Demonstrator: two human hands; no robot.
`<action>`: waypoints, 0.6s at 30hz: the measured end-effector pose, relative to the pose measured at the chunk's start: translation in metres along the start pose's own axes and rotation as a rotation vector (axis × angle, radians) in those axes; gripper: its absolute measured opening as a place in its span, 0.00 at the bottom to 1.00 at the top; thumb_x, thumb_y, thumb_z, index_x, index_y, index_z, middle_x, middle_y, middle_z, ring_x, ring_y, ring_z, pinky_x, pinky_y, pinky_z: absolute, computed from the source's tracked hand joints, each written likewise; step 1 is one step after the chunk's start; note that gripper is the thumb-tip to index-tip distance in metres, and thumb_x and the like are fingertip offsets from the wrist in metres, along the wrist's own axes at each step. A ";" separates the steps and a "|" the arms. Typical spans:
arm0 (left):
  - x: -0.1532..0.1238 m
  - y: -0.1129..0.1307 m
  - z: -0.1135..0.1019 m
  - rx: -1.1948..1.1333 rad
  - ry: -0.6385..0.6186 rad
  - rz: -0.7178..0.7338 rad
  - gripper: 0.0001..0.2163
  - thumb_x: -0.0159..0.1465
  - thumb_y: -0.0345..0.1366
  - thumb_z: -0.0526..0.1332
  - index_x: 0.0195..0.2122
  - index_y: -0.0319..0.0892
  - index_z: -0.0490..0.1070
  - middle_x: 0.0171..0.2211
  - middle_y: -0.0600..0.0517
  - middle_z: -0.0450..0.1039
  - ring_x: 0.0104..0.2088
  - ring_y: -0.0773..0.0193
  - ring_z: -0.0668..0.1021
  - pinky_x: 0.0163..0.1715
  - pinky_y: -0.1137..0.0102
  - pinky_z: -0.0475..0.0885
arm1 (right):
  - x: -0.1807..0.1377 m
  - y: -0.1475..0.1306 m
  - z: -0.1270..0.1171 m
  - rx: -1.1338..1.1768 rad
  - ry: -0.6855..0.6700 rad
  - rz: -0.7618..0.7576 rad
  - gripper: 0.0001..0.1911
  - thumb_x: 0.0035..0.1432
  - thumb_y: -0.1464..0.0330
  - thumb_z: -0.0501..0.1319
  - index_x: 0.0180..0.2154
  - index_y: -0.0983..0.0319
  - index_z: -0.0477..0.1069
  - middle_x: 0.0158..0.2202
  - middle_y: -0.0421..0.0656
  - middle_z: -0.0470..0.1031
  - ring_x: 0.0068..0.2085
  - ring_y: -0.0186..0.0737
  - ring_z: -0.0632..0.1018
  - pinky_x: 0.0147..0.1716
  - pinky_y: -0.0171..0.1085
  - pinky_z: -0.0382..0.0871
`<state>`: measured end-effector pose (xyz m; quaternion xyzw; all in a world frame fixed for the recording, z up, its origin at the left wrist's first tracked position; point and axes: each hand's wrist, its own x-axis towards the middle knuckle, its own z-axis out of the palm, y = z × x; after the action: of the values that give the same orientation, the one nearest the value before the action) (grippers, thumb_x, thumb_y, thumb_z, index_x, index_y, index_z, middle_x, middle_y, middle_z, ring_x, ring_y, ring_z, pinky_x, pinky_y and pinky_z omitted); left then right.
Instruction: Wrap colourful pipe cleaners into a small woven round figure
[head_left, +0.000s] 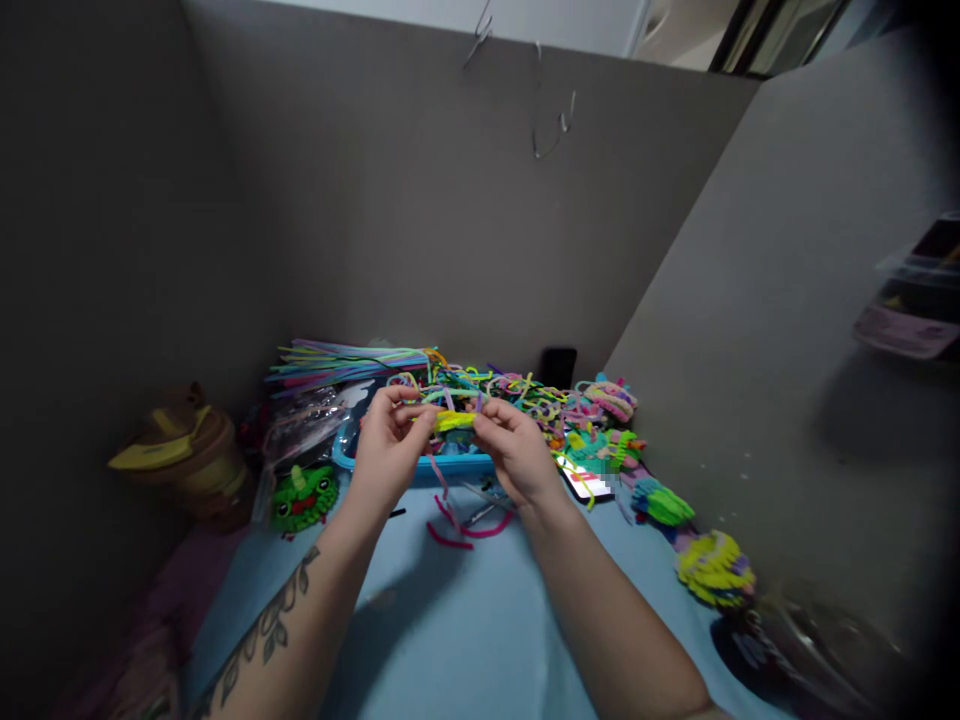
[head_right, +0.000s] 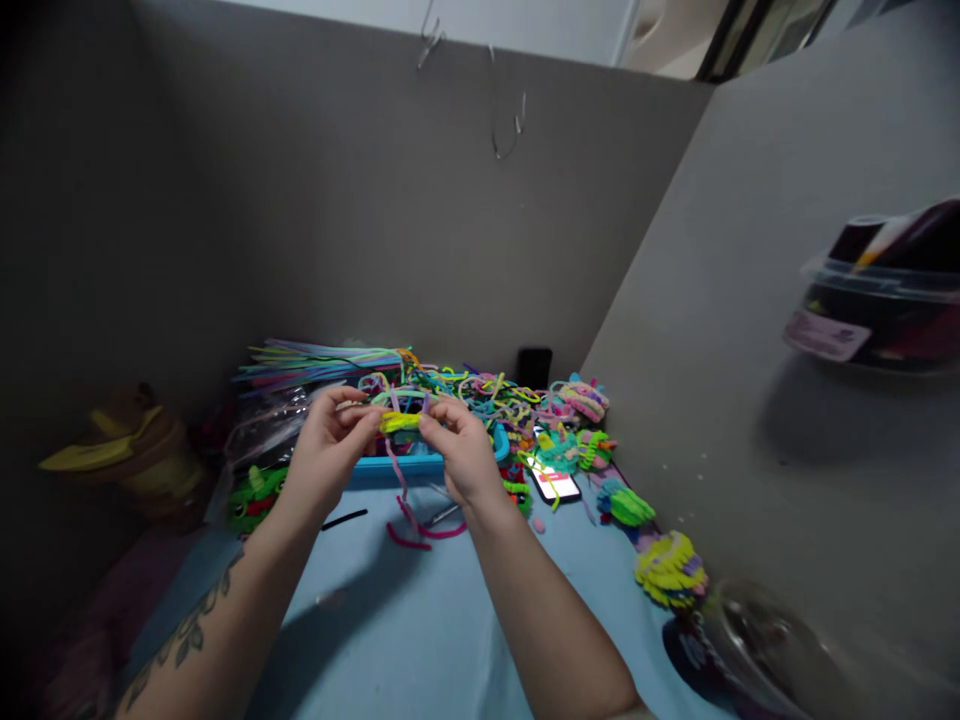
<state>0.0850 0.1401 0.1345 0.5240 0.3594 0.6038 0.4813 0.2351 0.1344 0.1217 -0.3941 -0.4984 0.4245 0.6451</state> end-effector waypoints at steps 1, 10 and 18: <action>0.001 -0.001 -0.001 0.036 0.035 0.041 0.14 0.56 0.40 0.65 0.39 0.43 0.62 0.29 0.55 0.73 0.23 0.71 0.72 0.23 0.76 0.65 | 0.000 -0.001 0.000 0.059 0.002 0.059 0.16 0.44 0.59 0.69 0.21 0.61 0.65 0.27 0.38 0.68 0.29 0.33 0.69 0.29 0.32 0.66; 0.010 -0.019 -0.008 -0.092 -0.063 -0.159 0.26 0.50 0.38 0.71 0.48 0.42 0.63 0.39 0.49 0.73 0.36 0.65 0.77 0.32 0.73 0.72 | 0.002 0.000 0.006 0.411 0.024 0.298 0.20 0.36 0.58 0.75 0.26 0.61 0.71 0.27 0.38 0.75 0.30 0.34 0.74 0.29 0.33 0.73; 0.017 -0.018 -0.011 -0.603 -0.036 -0.559 0.09 0.55 0.31 0.69 0.36 0.39 0.72 0.29 0.52 0.76 0.25 0.70 0.77 0.26 0.75 0.76 | 0.000 0.004 0.007 0.407 0.028 0.293 0.17 0.36 0.62 0.75 0.30 0.62 0.78 0.33 0.41 0.80 0.32 0.32 0.78 0.33 0.30 0.76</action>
<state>0.0777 0.1625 0.1205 0.2521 0.2862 0.5187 0.7652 0.2273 0.1359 0.1197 -0.3300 -0.3313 0.5994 0.6496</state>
